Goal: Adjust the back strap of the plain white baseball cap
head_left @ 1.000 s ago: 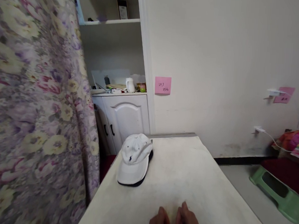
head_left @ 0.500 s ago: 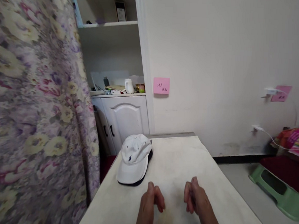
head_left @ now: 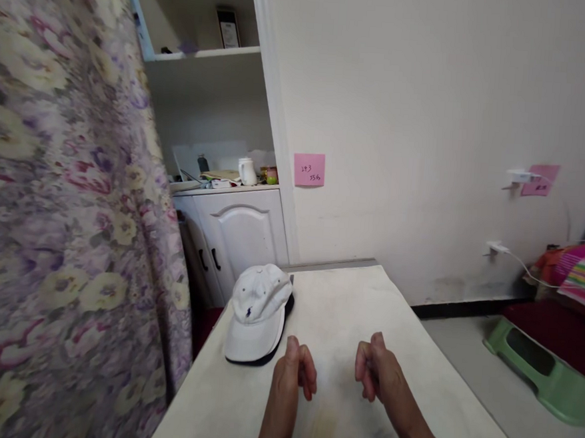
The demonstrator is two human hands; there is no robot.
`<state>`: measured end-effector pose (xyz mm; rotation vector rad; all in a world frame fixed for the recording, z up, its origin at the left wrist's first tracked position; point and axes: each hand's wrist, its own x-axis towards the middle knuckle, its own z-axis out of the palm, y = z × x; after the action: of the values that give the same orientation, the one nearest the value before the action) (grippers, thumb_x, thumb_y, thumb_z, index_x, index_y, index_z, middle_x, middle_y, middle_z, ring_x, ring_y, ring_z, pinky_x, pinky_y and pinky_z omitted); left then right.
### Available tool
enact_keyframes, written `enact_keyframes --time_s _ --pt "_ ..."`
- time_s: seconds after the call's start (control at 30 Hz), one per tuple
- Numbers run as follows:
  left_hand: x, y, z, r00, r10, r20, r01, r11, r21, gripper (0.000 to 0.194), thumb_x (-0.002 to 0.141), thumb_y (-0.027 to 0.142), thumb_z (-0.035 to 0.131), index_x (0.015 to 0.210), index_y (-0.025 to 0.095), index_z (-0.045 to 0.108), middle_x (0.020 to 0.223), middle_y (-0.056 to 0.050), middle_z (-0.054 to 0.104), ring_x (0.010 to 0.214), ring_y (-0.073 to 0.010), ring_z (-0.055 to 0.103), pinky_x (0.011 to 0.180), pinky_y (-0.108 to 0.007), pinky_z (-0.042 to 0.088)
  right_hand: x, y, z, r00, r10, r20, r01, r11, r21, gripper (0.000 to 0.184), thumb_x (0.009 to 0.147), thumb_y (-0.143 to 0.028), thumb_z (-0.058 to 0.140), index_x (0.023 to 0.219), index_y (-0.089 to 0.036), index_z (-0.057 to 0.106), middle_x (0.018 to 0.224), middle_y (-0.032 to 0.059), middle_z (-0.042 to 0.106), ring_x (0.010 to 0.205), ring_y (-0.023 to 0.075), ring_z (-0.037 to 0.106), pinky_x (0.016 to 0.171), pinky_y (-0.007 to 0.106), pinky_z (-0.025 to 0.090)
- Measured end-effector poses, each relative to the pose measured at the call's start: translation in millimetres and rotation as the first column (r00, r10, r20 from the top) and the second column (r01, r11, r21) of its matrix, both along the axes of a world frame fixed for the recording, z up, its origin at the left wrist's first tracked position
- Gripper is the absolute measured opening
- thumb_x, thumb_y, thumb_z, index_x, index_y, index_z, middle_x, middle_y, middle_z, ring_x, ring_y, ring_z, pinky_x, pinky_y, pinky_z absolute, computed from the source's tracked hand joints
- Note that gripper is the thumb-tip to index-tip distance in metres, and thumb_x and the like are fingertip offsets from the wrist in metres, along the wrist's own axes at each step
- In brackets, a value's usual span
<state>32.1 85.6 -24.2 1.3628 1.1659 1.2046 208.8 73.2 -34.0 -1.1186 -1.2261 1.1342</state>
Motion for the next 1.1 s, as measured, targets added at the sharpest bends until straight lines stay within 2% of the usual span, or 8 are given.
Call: enact_keyframes --time_s 0.23,0.57,1.1 --pt "-2.6 2.1 -4.1 1.0 0.005 0.008 -0.005 1.0 -0.018 0.073 0.093 0.076 0.023 0.053 0.021 0.051 0.05 -0.001 0.052 0.048 -0.0149 0.046 0.054 -0.029 0.035 2.6 1.6 0.9 0.999 0.043 -0.008 -0.043 0.997 -0.062 0.079 0.092 -0.079 0.013 0.052 -0.024 0.054 0.034 -0.0032 0.042 0.041 0.015 0.039 0.058 0.032 0.037" --pt "-6.6 4.0 -5.2 1.0 0.011 0.018 -0.01 1.0 -0.01 0.074 0.093 0.076 0.025 0.051 0.021 0.051 0.048 -0.002 0.052 0.047 -0.0147 0.046 0.053 -0.029 0.035 -3.7 3.0 3.2 1.0 0.029 -0.011 -0.029 0.998 -0.05 0.078 0.094 -0.077 0.017 0.05 -0.024 0.053 0.032 -0.0033 0.041 0.041 0.0148 0.039 0.06 0.033 0.036" --pt "-5.2 4.8 -10.2 1.0 -0.005 0.025 0.006 0.999 -0.041 0.074 0.093 0.076 0.024 0.052 0.021 0.053 0.05 -0.002 0.053 0.048 -0.0148 0.046 0.054 -0.029 0.035 -3.2 5.6 -7.1 0.997 0.074 -0.006 -0.074 0.994 -0.074 0.078 0.094 -0.077 0.015 0.052 -0.024 0.054 0.034 -0.003 0.042 0.041 0.0155 0.041 0.059 0.032 0.038"
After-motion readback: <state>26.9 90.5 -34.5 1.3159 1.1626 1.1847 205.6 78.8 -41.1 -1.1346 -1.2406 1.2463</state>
